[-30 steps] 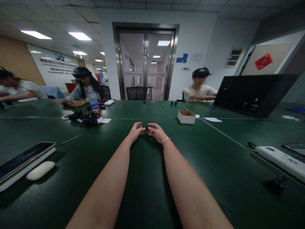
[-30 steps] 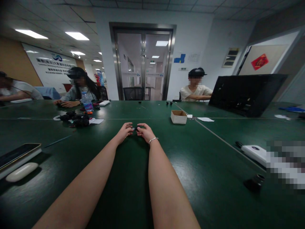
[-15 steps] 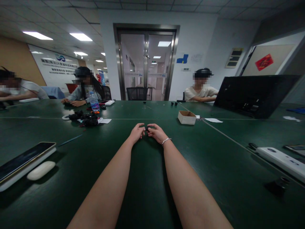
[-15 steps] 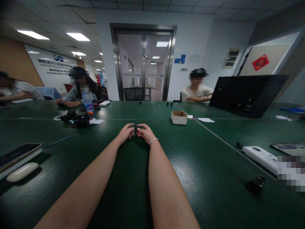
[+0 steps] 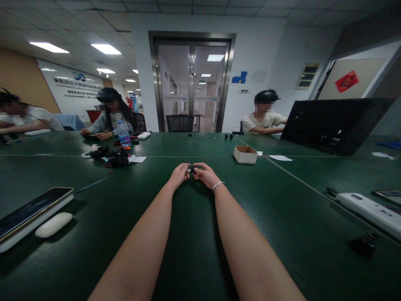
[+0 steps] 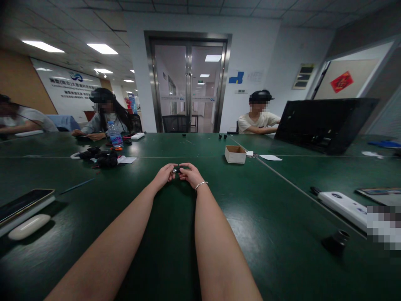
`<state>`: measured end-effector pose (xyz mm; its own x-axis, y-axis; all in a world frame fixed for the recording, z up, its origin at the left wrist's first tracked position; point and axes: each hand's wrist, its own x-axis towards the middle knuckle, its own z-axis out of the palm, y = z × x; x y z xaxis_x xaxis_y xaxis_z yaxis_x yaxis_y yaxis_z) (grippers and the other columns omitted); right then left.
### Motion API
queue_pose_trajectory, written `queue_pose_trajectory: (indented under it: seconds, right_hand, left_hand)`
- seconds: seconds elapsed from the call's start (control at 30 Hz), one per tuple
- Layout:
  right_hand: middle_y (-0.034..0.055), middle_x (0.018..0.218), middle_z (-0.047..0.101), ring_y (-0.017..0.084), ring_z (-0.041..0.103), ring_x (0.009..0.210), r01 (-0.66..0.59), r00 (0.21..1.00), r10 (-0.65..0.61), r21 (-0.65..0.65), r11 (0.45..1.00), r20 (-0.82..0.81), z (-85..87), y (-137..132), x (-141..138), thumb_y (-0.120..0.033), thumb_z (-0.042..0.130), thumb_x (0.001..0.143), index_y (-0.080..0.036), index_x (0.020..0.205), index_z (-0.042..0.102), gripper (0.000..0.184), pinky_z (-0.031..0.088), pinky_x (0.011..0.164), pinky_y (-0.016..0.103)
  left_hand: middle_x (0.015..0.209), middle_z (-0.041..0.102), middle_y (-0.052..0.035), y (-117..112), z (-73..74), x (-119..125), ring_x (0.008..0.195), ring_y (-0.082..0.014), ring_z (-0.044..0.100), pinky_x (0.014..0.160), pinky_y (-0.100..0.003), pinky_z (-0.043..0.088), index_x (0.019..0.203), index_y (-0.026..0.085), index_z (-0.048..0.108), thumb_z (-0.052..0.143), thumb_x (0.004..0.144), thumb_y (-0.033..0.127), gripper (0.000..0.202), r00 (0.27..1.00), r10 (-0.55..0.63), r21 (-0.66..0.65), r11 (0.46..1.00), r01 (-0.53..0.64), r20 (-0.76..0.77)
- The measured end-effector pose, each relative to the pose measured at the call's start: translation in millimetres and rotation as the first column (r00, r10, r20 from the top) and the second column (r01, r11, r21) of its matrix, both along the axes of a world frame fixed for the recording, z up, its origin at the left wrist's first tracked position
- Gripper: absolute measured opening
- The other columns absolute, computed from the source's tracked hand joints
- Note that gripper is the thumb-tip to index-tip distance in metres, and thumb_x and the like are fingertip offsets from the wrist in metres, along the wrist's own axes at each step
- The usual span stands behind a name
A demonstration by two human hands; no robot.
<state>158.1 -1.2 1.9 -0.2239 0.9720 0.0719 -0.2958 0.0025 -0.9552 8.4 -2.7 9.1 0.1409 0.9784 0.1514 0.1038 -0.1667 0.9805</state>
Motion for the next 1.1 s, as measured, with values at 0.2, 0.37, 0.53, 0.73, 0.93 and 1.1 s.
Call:
queue_pose_trajectory:
  seconds: [0.2,0.37,0.53,0.73,0.93,1.1]
  right_hand:
    - [-0.0003,0.062,0.061,0.009,0.056,0.053,-0.012,1.000,0.012,0.010,1.000,0.000,0.6,-0.8,-0.4,-0.013,0.064,0.073,-0.017,0.093,0.057,0.022,0.048,0.053,0.021]
    - [-0.0002,0.064,0.061,0.009,0.056,0.054,-0.021,1.000,0.021,0.010,1.000,-0.004,0.2,-0.9,0.1,-0.016,0.067,0.071,-0.018,0.091,0.058,0.023,0.048,0.052,0.021]
    - [-0.0006,0.063,0.060,0.009,0.056,0.054,-0.013,1.000,0.013,0.006,1.000,-0.008,0.0,-0.6,0.2,-0.016,0.068,0.071,-0.018,0.093,0.058,0.024,0.047,0.052,0.022]
    - [0.0004,0.062,0.061,0.009,0.056,0.053,-0.002,1.000,0.002,-0.007,1.000,-0.014,1.3,-2.1,0.0,-0.013,0.063,0.073,-0.017,0.095,0.056,0.024,0.047,0.053,0.021]
    - [0.0005,0.064,0.060,0.010,0.057,0.054,0.009,1.000,-0.009,-0.017,1.000,-0.023,1.5,-2.0,1.0,-0.014,0.066,0.072,-0.017,0.095,0.056,0.025,0.047,0.053,0.022]
    - [0.0002,0.066,0.060,0.010,0.057,0.054,0.036,0.999,-0.037,-0.031,0.999,-0.027,1.6,-1.8,1.4,-0.011,0.064,0.072,-0.018,0.094,0.054,0.025,0.048,0.053,0.023]
  left_hand:
    - [0.051,0.049,0.0024,-1.0,0.3,0.5,0.041,-0.0076,0.042,0.040,-0.017,0.030,0.108,0.011,0.055,0.043,0.085,0.025,0.030,1.000,-0.003,0.021,1.000,0.003,0.002]
    - [0.053,0.049,0.0026,1.0,-1.8,-0.1,0.041,-0.0070,0.042,0.040,-0.017,0.029,0.107,0.012,0.056,0.044,0.084,0.026,0.029,1.000,-0.008,0.014,1.000,0.008,0.008]
    - [0.061,0.052,0.0016,3.5,-4.2,-0.6,0.044,-0.0072,0.045,0.040,-0.017,0.030,0.110,0.013,0.055,0.046,0.081,0.023,0.032,1.000,0.015,0.021,1.000,-0.015,0.002]
    - [0.059,0.051,0.0018,1.3,-2.3,0.8,0.043,-0.0065,0.043,0.039,-0.017,0.030,0.112,0.013,0.053,0.042,0.083,0.023,0.032,1.000,0.015,-0.004,1.000,-0.015,0.005]
    - [0.059,0.051,0.0019,-0.3,-1.6,1.7,0.043,-0.0066,0.043,0.039,-0.016,0.030,0.117,0.012,0.048,0.039,0.086,0.023,0.035,0.999,0.030,-0.017,0.999,-0.029,0.016]
    - [0.063,0.054,0.0019,-1.2,-4.0,1.0,0.047,-0.0065,0.047,0.042,-0.016,0.033,0.116,0.013,0.049,0.052,0.078,0.017,0.038,1.000,0.022,0.057,0.998,-0.022,0.007]
